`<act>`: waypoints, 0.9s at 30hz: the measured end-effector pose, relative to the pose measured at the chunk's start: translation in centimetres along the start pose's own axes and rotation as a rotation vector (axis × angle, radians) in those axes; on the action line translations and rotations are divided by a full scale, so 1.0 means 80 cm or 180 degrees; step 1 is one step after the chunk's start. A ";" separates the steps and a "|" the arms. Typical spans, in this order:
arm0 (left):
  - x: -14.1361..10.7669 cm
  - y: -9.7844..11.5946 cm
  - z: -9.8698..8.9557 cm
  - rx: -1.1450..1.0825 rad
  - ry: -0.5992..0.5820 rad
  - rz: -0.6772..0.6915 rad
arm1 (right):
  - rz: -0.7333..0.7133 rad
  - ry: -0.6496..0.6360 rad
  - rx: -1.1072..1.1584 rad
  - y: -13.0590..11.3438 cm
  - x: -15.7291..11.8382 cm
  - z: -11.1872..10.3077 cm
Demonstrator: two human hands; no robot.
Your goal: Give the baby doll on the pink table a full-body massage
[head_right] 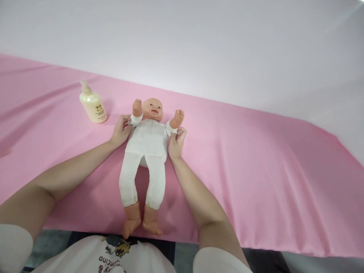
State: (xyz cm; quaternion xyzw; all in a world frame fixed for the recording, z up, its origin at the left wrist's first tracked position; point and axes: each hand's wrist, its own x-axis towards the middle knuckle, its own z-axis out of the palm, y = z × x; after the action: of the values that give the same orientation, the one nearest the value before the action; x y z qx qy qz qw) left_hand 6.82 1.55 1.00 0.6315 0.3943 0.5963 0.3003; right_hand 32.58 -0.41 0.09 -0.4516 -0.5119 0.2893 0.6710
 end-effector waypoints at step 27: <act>0.006 -0.037 -0.010 0.1279 0.0108 -0.0643 | 0.0484 -0.0522 -0.0588 0.013 0.008 -0.008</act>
State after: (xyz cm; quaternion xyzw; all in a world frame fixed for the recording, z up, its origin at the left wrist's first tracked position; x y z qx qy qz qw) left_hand 5.62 3.45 -1.19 0.6259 0.5713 0.4832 0.2199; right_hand 33.43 0.35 -0.61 -0.5238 -0.5537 0.3270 0.5587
